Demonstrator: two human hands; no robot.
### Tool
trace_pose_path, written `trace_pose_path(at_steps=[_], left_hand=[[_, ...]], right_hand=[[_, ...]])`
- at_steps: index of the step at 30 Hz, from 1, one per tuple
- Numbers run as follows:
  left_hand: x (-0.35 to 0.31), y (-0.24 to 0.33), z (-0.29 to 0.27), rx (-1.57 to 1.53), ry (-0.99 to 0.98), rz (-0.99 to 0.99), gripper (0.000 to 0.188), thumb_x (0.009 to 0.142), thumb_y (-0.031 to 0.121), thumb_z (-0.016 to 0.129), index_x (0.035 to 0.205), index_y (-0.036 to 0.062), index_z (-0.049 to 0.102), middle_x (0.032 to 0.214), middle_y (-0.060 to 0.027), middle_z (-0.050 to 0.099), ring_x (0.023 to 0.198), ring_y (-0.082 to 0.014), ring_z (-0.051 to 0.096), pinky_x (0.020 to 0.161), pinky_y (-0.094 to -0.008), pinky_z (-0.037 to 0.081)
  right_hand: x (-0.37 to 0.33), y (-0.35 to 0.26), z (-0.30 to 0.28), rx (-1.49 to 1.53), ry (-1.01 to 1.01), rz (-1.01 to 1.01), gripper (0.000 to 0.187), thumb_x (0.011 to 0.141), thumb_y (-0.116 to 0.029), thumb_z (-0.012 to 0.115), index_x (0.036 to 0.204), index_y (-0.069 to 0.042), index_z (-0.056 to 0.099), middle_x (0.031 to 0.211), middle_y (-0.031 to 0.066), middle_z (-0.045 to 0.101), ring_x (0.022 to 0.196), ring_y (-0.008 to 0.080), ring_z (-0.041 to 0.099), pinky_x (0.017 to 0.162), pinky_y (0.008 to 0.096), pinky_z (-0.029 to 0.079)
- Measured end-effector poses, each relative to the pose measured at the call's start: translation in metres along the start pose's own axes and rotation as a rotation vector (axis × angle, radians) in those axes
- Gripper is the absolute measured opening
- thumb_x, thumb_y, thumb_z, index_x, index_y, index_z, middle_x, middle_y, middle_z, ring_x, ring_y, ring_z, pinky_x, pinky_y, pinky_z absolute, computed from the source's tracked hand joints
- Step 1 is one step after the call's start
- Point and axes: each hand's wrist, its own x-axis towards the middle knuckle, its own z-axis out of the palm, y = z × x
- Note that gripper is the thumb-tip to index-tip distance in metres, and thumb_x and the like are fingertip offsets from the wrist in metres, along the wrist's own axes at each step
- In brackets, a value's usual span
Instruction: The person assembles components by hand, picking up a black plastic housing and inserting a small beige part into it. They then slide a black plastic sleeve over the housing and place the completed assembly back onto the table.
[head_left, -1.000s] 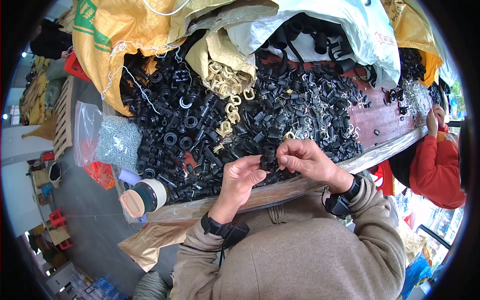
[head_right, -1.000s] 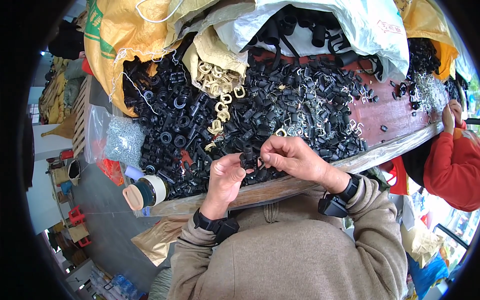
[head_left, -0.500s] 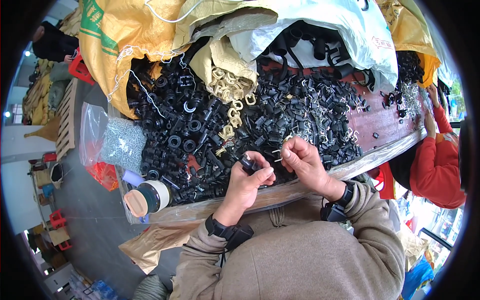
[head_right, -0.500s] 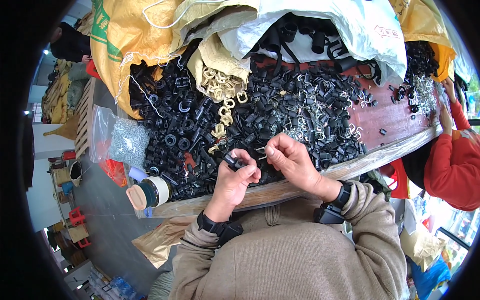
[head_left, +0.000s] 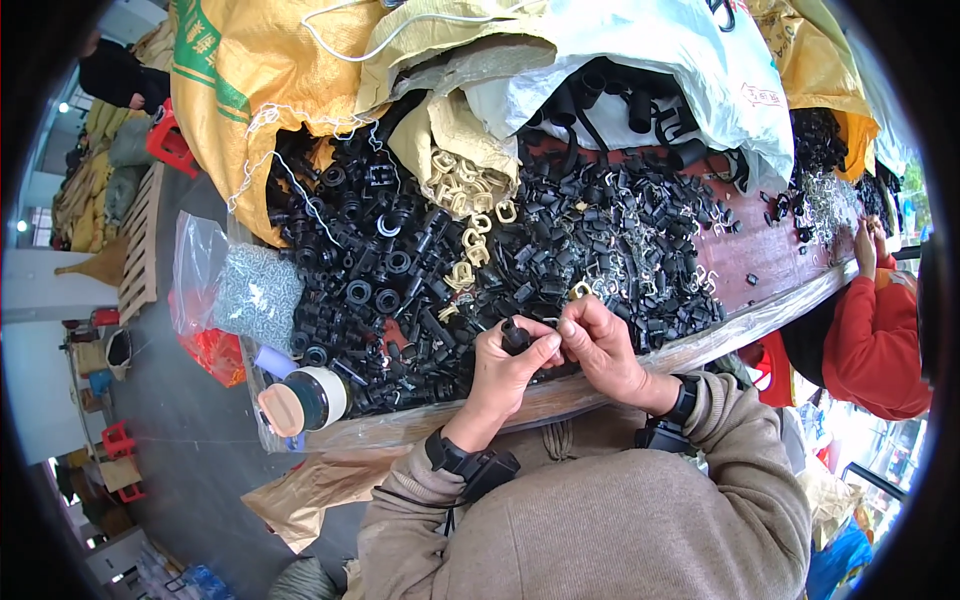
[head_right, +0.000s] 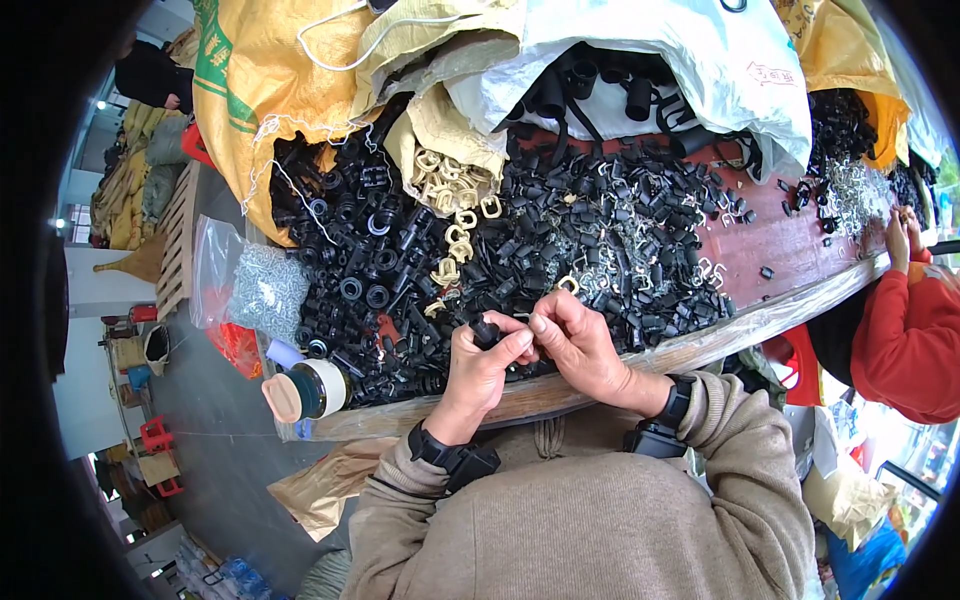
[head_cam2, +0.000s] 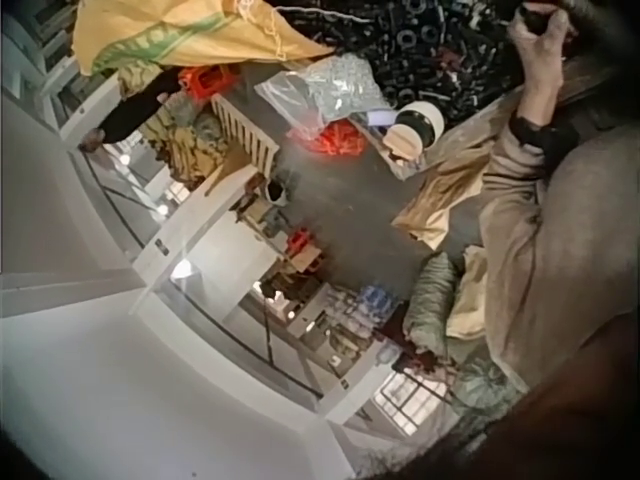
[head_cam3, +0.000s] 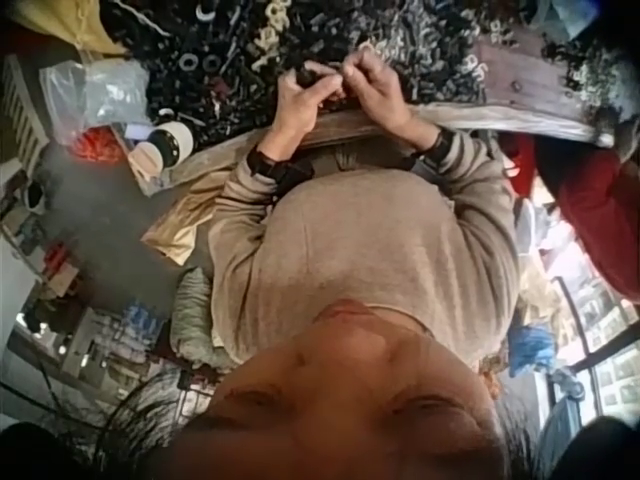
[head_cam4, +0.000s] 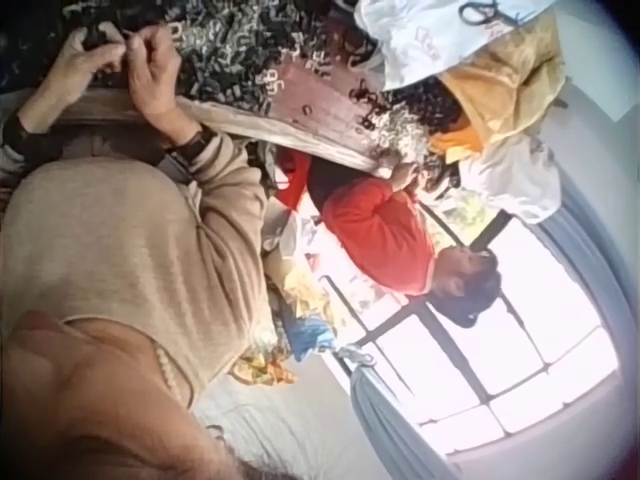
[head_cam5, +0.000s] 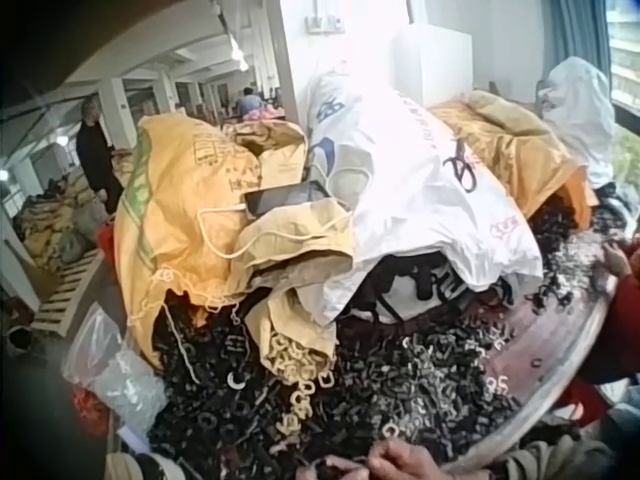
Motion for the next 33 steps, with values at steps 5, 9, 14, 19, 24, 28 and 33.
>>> trace_pose_path(at_steps=[5, 9, 14, 19, 24, 28, 33], left_hand=[[0.001, 0.009, -0.008, 0.137, -0.101, 0.028, 0.008, 0.074, 0.007, 0.062, 0.075, -0.0002, 0.057, 0.066, -0.0066, 0.058, 0.056, -0.0127, 0.056, 0.055, -0.0228, 0.045], [0.002, 0.014, -0.008, 0.157, -0.17, -0.021, 0.007, 0.074, 0.005, 0.062, 0.073, -0.0004, 0.057, 0.065, -0.0065, 0.058, 0.056, -0.0124, 0.055, 0.055, -0.0231, 0.045], [0.001, 0.004, 0.001, -0.015, -0.007, -0.002, 0.007, 0.074, 0.005, 0.061, 0.074, -0.0003, 0.056, 0.066, -0.006, 0.058, 0.057, -0.0114, 0.055, 0.055, -0.0225, 0.045], [0.004, 0.002, 0.003, -0.054, 0.08, 0.096, 0.008, 0.075, 0.007, 0.06, 0.077, -0.0004, 0.056, 0.067, -0.0045, 0.058, 0.058, -0.0095, 0.055, 0.054, -0.0206, 0.045], [0.003, 0.01, -0.002, 0.199, -0.007, 0.158, 0.007, 0.075, 0.006, 0.06, 0.077, 0.0005, 0.056, 0.066, -0.0026, 0.058, 0.059, -0.007, 0.053, 0.055, -0.0198, 0.044], [-0.003, 0.008, -0.006, 0.308, -0.093, 0.094, 0.007, 0.074, 0.006, 0.061, 0.077, 0.0015, 0.056, 0.068, -0.0026, 0.058, 0.061, -0.0059, 0.053, 0.055, -0.02, 0.043], [-0.002, 0.002, -0.01, 0.389, -0.155, 0.165, 0.009, 0.075, 0.008, 0.061, 0.08, 0.002, 0.057, 0.068, -0.0012, 0.058, 0.062, -0.0049, 0.052, 0.056, -0.0194, 0.042]], right_hand=[[0.0, 0.001, -0.007, -0.242, -0.044, -0.149, 0.014, 0.086, -0.013, 0.049, 0.078, -0.002, 0.045, 0.065, 0.0019, 0.048, 0.058, 0.0088, 0.046, 0.051, 0.0227, 0.039], [0.004, -0.006, -0.01, -0.415, -0.08, -0.317, 0.013, 0.085, -0.012, 0.049, 0.078, -0.001, 0.045, 0.066, 0.0043, 0.049, 0.057, 0.0121, 0.047, 0.052, 0.0246, 0.04], [0.007, -0.003, -0.005, -0.263, -0.065, -0.204, 0.014, 0.087, -0.015, 0.048, 0.08, -0.004, 0.044, 0.064, -0.0011, 0.046, 0.054, 0.0043, 0.04, 0.046, 0.0184, 0.033], [0.006, -0.006, -0.006, 0.012, -0.138, 0.031, 0.013, 0.086, -0.014, 0.049, 0.079, -0.003, 0.046, 0.067, -0.0013, 0.049, 0.06, 0.0041, 0.043, 0.051, 0.019, 0.036], [0.016, -0.015, -0.016, 0.116, -0.25, 0.088, 0.01, 0.085, -0.012, 0.05, 0.081, -0.002, 0.048, 0.069, -0.0016, 0.05, 0.063, 0.0031, 0.044, 0.052, 0.0187, 0.036], [0.019, -0.019, -0.027, -0.196, -0.34, -0.009, 0.01, 0.081, -0.01, 0.054, 0.078, -0.002, 0.052, 0.068, 0.0007, 0.051, 0.062, 0.0052, 0.045, 0.052, 0.0207, 0.037], [0.02, -0.043, -0.028, -0.445, -0.428, -0.099, 0.009, 0.078, -0.007, 0.057, 0.073, -0.001, 0.054, 0.065, 0.0038, 0.053, 0.059, 0.0093, 0.049, 0.051, 0.0232, 0.038]])
